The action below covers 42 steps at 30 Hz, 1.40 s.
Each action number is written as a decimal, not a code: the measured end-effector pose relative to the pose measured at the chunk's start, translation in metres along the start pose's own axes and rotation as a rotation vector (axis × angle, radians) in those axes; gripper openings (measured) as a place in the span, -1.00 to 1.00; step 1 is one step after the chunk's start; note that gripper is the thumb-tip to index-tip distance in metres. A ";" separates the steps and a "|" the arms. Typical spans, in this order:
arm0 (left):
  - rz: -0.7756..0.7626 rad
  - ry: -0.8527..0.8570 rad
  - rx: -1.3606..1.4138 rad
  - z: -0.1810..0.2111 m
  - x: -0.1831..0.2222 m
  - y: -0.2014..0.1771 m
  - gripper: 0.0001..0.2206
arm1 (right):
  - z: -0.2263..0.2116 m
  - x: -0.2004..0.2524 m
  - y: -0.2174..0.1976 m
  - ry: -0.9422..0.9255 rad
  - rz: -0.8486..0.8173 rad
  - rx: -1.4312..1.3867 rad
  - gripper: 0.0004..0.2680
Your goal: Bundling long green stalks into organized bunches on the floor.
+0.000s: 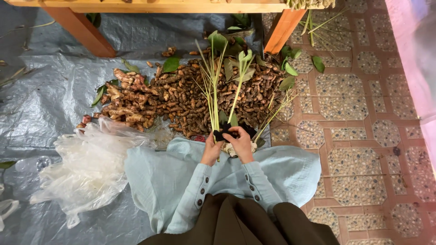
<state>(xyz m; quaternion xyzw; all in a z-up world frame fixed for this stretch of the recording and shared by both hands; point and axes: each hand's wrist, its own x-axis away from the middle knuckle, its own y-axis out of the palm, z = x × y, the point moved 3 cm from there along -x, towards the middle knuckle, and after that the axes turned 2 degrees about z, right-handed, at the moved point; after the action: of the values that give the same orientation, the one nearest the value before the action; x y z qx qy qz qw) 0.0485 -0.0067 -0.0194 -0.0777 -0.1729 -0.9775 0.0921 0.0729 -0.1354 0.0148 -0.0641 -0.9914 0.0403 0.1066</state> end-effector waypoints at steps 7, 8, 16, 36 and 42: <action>-0.089 -0.025 0.073 -0.013 0.003 -0.001 -0.75 | 0.009 -0.031 -0.012 -0.022 0.108 -0.075 -0.73; -0.094 -0.040 0.085 -0.016 0.004 -0.002 -0.77 | 0.003 -0.037 -0.017 -0.011 0.141 -0.083 -0.71; -0.157 -0.113 0.169 -0.008 0.011 0.003 -0.75 | -0.010 -0.116 -0.058 -0.053 0.300 -0.273 -0.60; 0.303 -0.161 0.135 -0.061 -0.007 -0.004 -0.75 | 0.030 0.009 0.008 0.015 -0.060 -0.063 -0.87; 0.251 -0.148 0.106 -0.037 0.004 0.009 -0.74 | 0.050 0.007 -0.003 -0.195 -0.172 0.209 -0.89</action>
<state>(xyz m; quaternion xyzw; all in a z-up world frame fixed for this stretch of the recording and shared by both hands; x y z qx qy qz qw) 0.0422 -0.0285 -0.0507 -0.1657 -0.2194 -0.9395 0.2045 0.0553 -0.1404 -0.0320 0.0365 -0.9893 0.1398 0.0188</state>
